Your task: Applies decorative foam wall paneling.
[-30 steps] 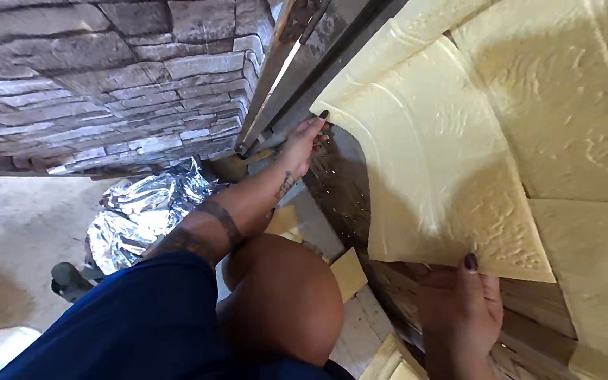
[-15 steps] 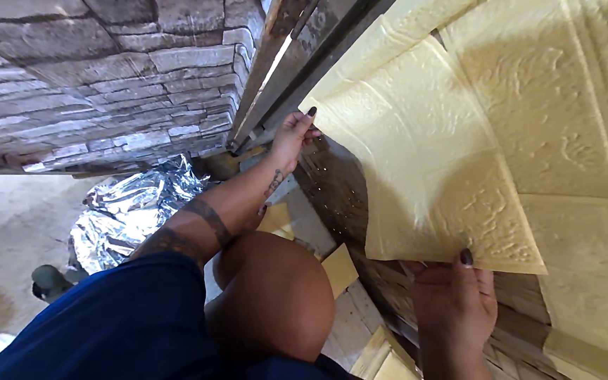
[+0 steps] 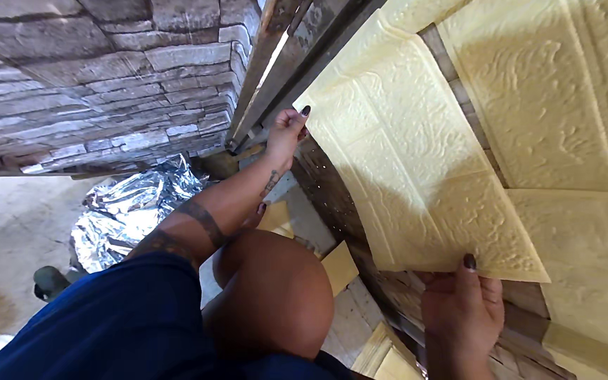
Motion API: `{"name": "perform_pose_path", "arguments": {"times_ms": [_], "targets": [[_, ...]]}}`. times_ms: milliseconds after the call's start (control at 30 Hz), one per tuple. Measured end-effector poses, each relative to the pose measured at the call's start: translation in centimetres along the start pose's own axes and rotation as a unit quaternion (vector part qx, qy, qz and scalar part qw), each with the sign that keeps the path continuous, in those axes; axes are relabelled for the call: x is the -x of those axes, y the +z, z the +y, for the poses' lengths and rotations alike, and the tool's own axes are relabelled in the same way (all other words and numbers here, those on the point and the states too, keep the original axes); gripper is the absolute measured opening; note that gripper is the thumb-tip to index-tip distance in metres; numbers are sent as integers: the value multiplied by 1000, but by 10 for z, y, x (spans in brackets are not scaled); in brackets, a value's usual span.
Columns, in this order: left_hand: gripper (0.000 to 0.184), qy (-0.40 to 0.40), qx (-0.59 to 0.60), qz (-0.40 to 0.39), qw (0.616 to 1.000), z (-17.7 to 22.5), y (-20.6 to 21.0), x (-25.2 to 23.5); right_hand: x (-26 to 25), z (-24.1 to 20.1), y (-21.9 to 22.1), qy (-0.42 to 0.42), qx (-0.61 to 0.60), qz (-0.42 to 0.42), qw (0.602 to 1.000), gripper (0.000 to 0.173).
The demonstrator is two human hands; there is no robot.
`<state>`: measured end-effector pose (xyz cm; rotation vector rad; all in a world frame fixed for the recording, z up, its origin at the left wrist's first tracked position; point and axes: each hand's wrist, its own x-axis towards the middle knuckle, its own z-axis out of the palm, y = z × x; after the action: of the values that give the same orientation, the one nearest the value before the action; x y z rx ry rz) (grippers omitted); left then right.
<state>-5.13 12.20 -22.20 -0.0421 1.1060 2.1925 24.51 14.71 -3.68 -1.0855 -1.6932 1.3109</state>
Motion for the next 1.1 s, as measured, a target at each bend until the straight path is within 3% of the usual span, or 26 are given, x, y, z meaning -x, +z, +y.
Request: {"name": "perform_pose_path", "arguments": {"times_ms": [400,600,833,1100], "targets": [[7,63,-5,-14,998,5,-13,13,28,10,-3,-26,-6,-32,999,17],[29,41,11,0,999,9,-15,11,52,23,2,-18,-32,-59,998,16],[11,68,17,9,997,13,-20,6,66,35,4,3,-70,-76,995,18],[22,34,-13,21,999,8,-20,3,59,37,3,22,-70,-55,996,17]]}}
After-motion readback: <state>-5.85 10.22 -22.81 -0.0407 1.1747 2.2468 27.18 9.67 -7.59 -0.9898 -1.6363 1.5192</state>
